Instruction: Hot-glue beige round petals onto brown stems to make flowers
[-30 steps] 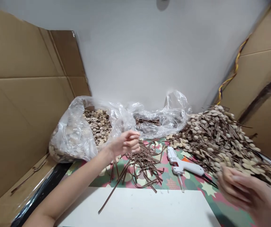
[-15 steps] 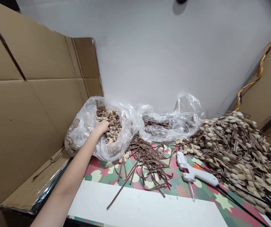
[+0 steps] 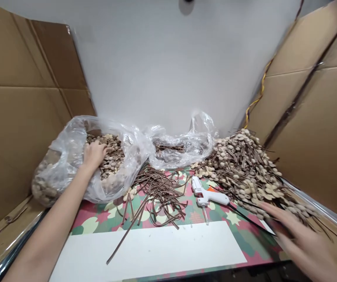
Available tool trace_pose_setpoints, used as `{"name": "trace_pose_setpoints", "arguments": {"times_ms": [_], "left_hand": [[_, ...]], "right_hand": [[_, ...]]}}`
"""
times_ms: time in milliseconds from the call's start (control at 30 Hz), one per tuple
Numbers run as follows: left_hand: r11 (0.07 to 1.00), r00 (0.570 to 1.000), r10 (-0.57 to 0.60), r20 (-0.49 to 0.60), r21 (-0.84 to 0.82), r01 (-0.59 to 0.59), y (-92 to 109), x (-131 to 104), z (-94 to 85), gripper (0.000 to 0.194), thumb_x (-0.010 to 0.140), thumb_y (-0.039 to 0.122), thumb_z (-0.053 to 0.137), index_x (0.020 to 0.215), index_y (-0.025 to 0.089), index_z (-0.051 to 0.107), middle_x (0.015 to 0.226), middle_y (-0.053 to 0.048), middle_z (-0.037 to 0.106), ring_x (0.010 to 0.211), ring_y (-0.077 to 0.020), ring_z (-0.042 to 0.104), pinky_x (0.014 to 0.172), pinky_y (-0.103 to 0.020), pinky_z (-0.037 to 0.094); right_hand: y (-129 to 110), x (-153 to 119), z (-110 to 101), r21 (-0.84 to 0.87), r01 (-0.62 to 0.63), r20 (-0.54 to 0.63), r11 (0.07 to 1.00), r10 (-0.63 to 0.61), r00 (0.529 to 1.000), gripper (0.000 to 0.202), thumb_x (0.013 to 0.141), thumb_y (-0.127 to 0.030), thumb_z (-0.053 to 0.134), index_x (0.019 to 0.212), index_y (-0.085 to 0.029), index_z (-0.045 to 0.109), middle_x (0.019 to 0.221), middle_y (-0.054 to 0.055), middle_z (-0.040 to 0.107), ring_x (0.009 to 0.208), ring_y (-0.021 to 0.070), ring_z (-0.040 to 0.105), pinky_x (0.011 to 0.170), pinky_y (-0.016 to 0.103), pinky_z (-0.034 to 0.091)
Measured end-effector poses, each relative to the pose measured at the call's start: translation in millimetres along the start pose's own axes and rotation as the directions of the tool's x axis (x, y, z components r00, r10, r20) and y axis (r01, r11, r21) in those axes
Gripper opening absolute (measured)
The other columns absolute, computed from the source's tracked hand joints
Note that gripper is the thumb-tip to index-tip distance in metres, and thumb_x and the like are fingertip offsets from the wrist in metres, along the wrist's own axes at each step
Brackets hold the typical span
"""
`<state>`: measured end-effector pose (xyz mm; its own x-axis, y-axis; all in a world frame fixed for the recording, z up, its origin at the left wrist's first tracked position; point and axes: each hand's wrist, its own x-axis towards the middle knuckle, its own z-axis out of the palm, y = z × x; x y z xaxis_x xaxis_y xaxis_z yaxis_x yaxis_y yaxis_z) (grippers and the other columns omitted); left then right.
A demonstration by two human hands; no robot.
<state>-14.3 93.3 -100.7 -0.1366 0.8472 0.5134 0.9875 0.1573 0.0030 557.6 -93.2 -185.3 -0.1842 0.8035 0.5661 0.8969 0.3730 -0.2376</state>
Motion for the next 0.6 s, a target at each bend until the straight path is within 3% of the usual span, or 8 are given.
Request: {"name": "trace_pose_setpoints", "arguments": {"times_ms": [67, 133, 200, 300, 400, 467, 500, 600], "left_hand": [[0.999, 0.994, -0.029, -0.108, -0.048, 0.024, 2, 0, -11.6, 0.038, 0.089, 0.035, 0.039, 0.105, 0.01, 0.062, 0.113, -0.012, 0.059, 0.104, -0.0268, 0.053, 0.088, -0.034, 0.039], [0.994, 0.978, -0.077, -0.196, -0.095, 0.06, 2, -1, -26.2, 0.04, 0.091, 0.036, 0.035, 0.113, 0.012, 0.057, 0.114, -0.008, 0.06, 0.102, -0.0224, 0.054, 0.088, -0.031, 0.04], [0.988, 0.958, -0.119, -0.262, -0.127, 0.088, 5, -2, -43.6, 0.041, 0.092, 0.037, 0.033, 0.117, 0.013, 0.054, 0.109, -0.007, 0.063, 0.098, -0.0201, 0.057, 0.086, -0.029, 0.042], [0.931, 0.933, -0.194, -0.302, -0.358, 0.078, 19, -10, -73.1, 0.039, 0.09, 0.038, 0.037, 0.115, 0.013, 0.053, 0.099, -0.005, 0.065, 0.086, -0.0164, 0.061, 0.077, -0.025, 0.046], [0.712, 0.956, -0.236, -0.171, -0.7, 0.051, 52, -36, -96.4, 0.032, 0.086, 0.033, 0.045, 0.11, 0.012, 0.052, 0.093, -0.005, 0.065, 0.07, -0.0121, 0.062, 0.06, -0.02, 0.047], [0.644, 0.995, -0.092, -0.032, -0.765, 0.035, 82, -62, -100.6, 0.024, 0.085, 0.032, 0.046, 0.098, 0.014, 0.056, 0.088, -0.004, 0.065, 0.064, -0.0101, 0.059, 0.054, -0.018, 0.044], [0.594, 0.995, 0.019, 0.101, -0.801, 0.07, 97, -77, -98.2, 0.023, 0.085, 0.033, 0.047, 0.092, 0.014, 0.056, 0.083, -0.004, 0.065, 0.059, -0.0102, 0.058, 0.049, -0.018, 0.042], [0.347, 0.879, 0.338, 0.338, -0.912, 0.217, 138, -116, -75.8, 0.026, 0.083, 0.039, 0.05, 0.093, 0.015, 0.057, 0.08, -0.005, 0.066, 0.064, -0.0141, 0.06, 0.048, -0.02, 0.042]], "right_hand": [[-14, 28, 26, -0.069, 0.173, 0.176, 0.983, -0.158, 0.972, 0.039, 0.084, -0.024, 0.041, 0.122, -0.021, 0.05, 0.129, 0.008, 0.05, 0.118, 0.0252, 0.046, 0.093, 0.039, 0.042], [-28, 56, 51, -0.168, 0.259, 0.263, 0.951, -0.21, 0.941, 0.051, 0.078, -0.013, 0.04, 0.129, -0.018, 0.044, 0.135, 0.009, 0.045, 0.124, 0.0266, 0.038, 0.095, 0.041, 0.039], [-39, 80, 69, -0.23, 0.287, 0.326, 0.93, -0.205, 0.923, 0.058, 0.07, -0.006, 0.041, 0.127, -0.014, 0.045, 0.13, 0.011, 0.049, 0.119, 0.0279, 0.042, 0.091, 0.042, 0.039], [-48, 100, 78, -0.266, 0.331, 0.382, 0.905, -0.216, 0.899, 0.043, 0.068, -0.008, 0.045, 0.109, -0.014, 0.057, 0.112, 0.012, 0.059, 0.102, 0.0269, 0.052, 0.083, 0.039, 0.042], [-50, 101, 74, -0.356, 0.367, 0.345, 0.859, -0.243, 0.906, 0.025, 0.075, -0.013, 0.046, 0.097, -0.015, 0.059, 0.105, 0.013, 0.06, 0.094, 0.0289, 0.054, 0.078, 0.041, 0.043], [-47, 94, 69, -0.366, 0.372, 0.298, 0.853, -0.272, 0.915, 0.026, 0.08, -0.016, 0.044, 0.103, -0.013, 0.056, 0.115, 0.015, 0.056, 0.098, 0.0302, 0.053, 0.076, 0.041, 0.045], [-46, 88, 66, -0.338, 0.362, 0.276, 0.869, -0.276, 0.921, 0.028, 0.082, -0.017, 0.042, 0.108, -0.012, 0.053, 0.12, 0.016, 0.053, 0.1, 0.0298, 0.054, 0.075, 0.039, 0.046], [-48, 66, 52, -0.131, 0.27, 0.212, 0.954, -0.239, 0.948, 0.036, 0.085, -0.021, 0.038, 0.12, -0.014, 0.044, 0.129, 0.016, 0.046, 0.104, 0.0254, 0.055, 0.071, 0.031, 0.05]]}}
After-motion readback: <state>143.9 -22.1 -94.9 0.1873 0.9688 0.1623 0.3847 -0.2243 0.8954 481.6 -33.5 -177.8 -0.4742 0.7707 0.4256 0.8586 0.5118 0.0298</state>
